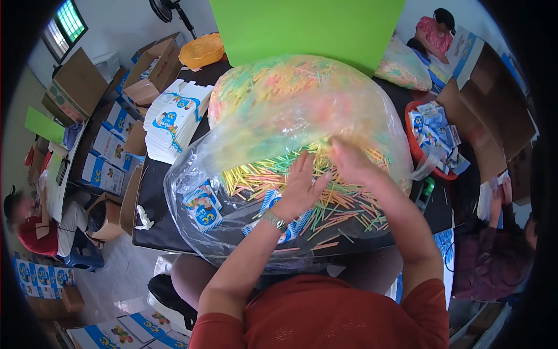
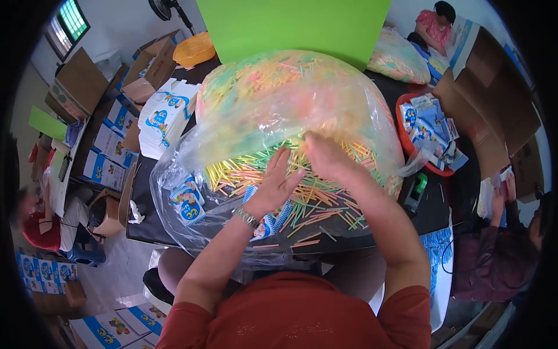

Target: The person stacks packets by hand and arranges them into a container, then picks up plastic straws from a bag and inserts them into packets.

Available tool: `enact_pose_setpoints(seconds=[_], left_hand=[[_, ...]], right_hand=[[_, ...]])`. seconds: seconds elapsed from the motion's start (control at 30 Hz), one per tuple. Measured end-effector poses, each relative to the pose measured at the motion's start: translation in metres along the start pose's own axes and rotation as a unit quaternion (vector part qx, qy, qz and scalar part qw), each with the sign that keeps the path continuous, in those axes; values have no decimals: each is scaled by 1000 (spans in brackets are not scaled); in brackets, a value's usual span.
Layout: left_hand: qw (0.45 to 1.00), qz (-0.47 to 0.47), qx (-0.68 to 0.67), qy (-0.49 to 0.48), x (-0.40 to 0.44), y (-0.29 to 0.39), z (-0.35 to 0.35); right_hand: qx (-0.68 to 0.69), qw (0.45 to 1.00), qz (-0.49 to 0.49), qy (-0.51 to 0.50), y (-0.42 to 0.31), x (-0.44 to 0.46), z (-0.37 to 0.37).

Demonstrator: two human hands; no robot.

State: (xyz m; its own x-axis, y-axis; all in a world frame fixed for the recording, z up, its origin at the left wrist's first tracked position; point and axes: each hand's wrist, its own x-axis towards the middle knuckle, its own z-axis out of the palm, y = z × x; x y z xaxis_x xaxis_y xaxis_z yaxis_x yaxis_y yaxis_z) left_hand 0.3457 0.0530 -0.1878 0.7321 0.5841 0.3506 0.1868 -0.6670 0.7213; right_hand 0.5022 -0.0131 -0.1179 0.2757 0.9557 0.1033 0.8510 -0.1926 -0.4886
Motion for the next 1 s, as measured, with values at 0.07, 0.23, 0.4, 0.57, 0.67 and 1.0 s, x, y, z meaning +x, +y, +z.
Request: enact_pose_setpoints(seconds=[0.07,0.23,0.4,0.57,0.67,1.0], left_hand=[[995,-52,-76,-27,14,12,0],[841,-207,-501,8,12,19,20],[843,-264,-444,147,16,25,8],[676,-280,-675,91,7,0,-16],[697,-253,-671,-14,-16,31,-3],[904,-124,-362,-193,-59,25,-12]], right_hand=[[122,991,8,-46,-5,-9,13],[342,890,179,-243,-12,-9,23],[109,989,51,-80,-5,-19,49],[-143,971,-161,105,-25,-42,10],[-119,970,-202,-61,-29,-37,15],[82,969,-205,-114,-46,-67,15]])
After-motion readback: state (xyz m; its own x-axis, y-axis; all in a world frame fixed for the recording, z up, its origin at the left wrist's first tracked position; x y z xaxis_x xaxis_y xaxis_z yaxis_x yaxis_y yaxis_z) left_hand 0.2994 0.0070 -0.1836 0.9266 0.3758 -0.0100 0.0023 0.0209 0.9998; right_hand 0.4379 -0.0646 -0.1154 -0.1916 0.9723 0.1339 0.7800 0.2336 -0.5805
